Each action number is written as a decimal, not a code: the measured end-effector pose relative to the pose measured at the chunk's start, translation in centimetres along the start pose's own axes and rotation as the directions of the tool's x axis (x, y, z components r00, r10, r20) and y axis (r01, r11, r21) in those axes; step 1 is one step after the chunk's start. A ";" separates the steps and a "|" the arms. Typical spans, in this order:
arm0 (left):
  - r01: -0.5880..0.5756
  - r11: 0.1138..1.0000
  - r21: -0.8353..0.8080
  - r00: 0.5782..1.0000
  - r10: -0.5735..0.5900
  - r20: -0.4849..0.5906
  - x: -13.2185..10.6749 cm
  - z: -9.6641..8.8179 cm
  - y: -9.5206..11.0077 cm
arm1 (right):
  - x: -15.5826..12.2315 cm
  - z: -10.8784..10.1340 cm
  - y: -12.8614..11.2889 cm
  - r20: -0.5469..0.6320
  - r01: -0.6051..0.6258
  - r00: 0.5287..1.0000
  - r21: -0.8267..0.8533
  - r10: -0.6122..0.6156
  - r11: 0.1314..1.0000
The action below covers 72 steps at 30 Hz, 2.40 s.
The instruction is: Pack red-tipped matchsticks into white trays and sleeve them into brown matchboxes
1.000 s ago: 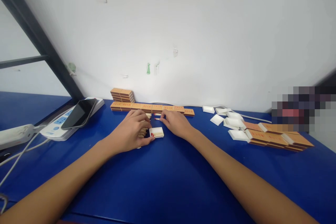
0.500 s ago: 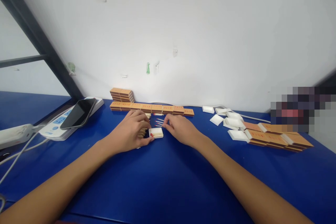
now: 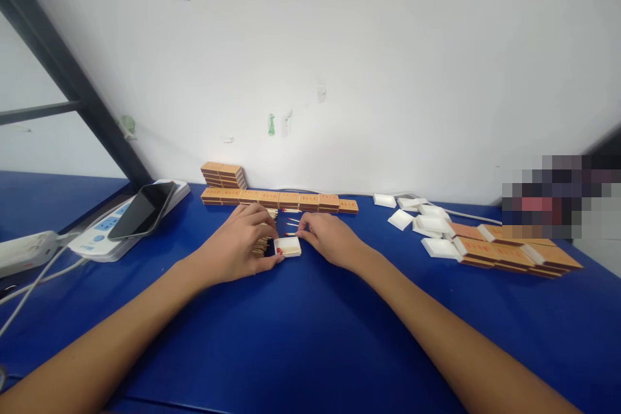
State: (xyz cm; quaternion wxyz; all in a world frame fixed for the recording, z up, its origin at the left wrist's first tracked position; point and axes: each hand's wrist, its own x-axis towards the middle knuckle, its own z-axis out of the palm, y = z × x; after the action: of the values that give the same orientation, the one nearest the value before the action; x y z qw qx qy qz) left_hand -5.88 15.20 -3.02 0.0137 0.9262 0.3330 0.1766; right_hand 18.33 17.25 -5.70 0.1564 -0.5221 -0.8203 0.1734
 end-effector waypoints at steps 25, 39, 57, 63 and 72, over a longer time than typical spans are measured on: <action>-0.002 1.000 0.007 1.000 0.002 -0.008 0.0 0.1 -0.1 | 1.2 0.8 1.0 -0.101 -0.041 0.994 0.038 0.045 0.998; 0.019 0.999 0.029 1.000 -0.019 -0.002 -0.1 0.0 -0.2 | -1.0 -1.3 -2.1 -0.027 0.147 0.989 0.020 -0.146 0.989; 0.012 1.000 0.029 1.000 -0.012 -0.011 -0.1 -0.1 -0.1 | 2.0 0.8 0.8 -0.144 0.058 0.988 0.014 -0.055 0.998; 0.007 0.999 0.039 1.000 -0.006 -0.013 -0.1 0.0 -0.3 | 2.1 0.9 0.7 -0.112 0.012 0.994 -0.010 -0.013 1.000; 0.029 0.998 0.058 0.999 -0.028 -0.020 -0.1 0.0 -0.5 | -0.4 -1.5 -1.2 -0.058 0.095 0.994 -0.002 -0.095 0.996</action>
State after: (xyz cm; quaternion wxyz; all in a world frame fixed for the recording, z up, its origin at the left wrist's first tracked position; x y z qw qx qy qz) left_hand -6.26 15.50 -3.16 -0.0140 0.9196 0.3511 0.1756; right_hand 18.17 16.62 -3.88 0.1885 -0.4874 -0.8392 0.1507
